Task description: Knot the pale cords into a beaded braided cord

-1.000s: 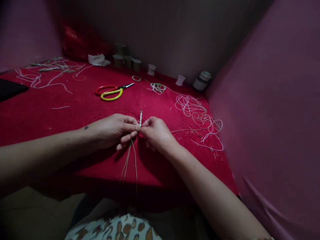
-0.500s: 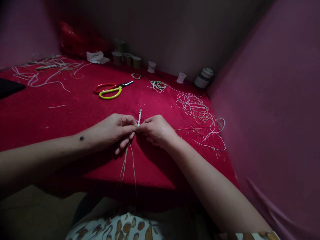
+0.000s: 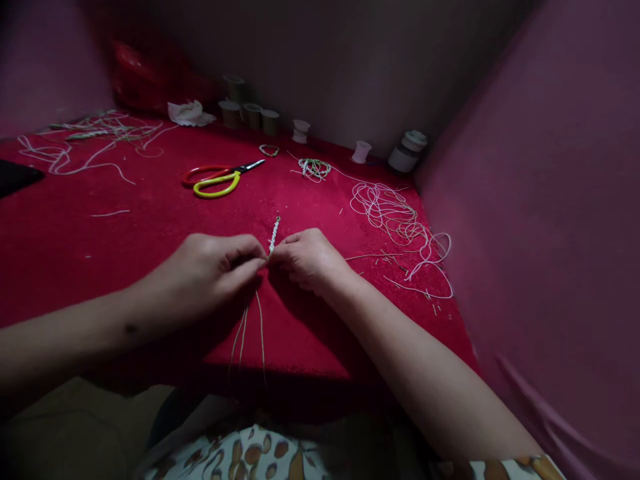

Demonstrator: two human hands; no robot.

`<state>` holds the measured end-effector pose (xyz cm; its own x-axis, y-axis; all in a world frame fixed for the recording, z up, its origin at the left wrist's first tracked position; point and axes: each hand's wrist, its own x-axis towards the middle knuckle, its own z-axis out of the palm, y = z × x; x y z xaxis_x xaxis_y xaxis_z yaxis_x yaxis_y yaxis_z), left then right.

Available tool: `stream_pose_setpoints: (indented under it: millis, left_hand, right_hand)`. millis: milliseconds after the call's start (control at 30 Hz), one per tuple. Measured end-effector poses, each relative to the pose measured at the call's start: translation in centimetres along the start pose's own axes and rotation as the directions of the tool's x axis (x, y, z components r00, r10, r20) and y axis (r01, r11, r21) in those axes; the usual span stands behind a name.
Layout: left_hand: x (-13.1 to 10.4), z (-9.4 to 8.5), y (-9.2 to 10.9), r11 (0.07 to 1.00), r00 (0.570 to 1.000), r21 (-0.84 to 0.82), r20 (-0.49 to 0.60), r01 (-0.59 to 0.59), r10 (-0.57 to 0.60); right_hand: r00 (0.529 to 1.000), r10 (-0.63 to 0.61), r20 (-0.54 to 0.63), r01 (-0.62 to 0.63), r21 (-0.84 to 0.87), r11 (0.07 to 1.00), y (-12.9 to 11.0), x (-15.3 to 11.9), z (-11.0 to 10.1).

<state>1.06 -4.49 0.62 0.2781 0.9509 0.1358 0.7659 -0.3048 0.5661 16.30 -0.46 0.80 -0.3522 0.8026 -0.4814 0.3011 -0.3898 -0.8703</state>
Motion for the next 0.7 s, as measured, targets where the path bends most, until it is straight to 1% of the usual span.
stream_pose_setpoints:
  millis: [67,167,233,333,433,467,500,533,567,600,633,667,700]
  left_hand:
    - [-0.7,1.2,0.5,0.984,0.996,0.159,0.035,-0.085,0.081]
    - [-1.4,2.5,1.0,0.946,0.990,0.301,0.116,-0.117,0.086]
    - [-1.4,2.8,1.0,0.937,0.988,0.330,0.135,-0.115,0.074]
    - [-1.3,2.8,1.0,0.929,0.986,0.348,0.140,-0.130,0.086]
    - [-1.8,2.9,1.5,0.925,0.979,0.339,0.163,-0.171,0.121]
    - [-2.1,2.9,1.8,0.928,0.973,0.317,0.181,-0.197,0.145]
    - [-2.6,2.9,2.3,0.932,0.958,0.273,0.220,-0.240,0.183]
    - [-3.0,2.7,2.8,0.934,0.931,0.199,0.280,-0.296,0.235]
    - [-3.4,2.4,3.2,0.934,0.892,0.102,0.347,-0.343,0.290]
    - [-3.7,1.9,3.5,0.923,0.830,-0.032,0.427,-0.382,0.359]
    - [-3.8,1.3,3.7,0.911,0.777,-0.166,0.478,-0.378,0.409]
    - [-3.6,0.6,3.7,0.917,0.792,-0.245,0.464,-0.314,0.395]
    - [-3.3,-0.1,3.4,0.927,0.838,-0.287,0.420,-0.240,0.347]
  right_hand:
    - [1.000,-0.007,0.016,0.007,0.024,1.000,0.1,0.1,-0.2]
    - [0.997,-0.047,0.060,0.044,0.052,0.998,0.3,0.3,-0.7]
    - [0.994,-0.055,0.094,0.049,0.067,0.997,0.3,0.5,-1.0]
    - [0.989,-0.065,0.134,0.055,0.074,0.996,0.4,0.6,-1.3]
    - [0.987,-0.085,0.133,0.080,0.045,0.996,0.4,0.7,-1.3]
    - [0.989,-0.083,0.122,0.080,0.031,0.996,0.4,0.7,-1.3]
    - [0.990,-0.077,0.115,0.075,0.022,0.997,0.4,0.6,-1.3]
    - [0.991,-0.073,0.112,0.071,0.018,0.997,0.4,0.6,-1.3]
    - [0.991,-0.069,0.114,0.068,0.017,0.998,0.4,0.6,-1.3]
    - [0.991,-0.068,0.119,0.067,0.017,0.998,0.4,0.6,-1.3]
    - [0.990,-0.069,0.119,0.067,0.014,0.998,0.4,0.6,-1.3]
    - [0.990,-0.074,0.118,0.073,0.011,0.997,0.4,0.6,-1.4]
    - [0.990,-0.078,0.120,0.077,0.008,0.997,0.5,0.6,-1.4]
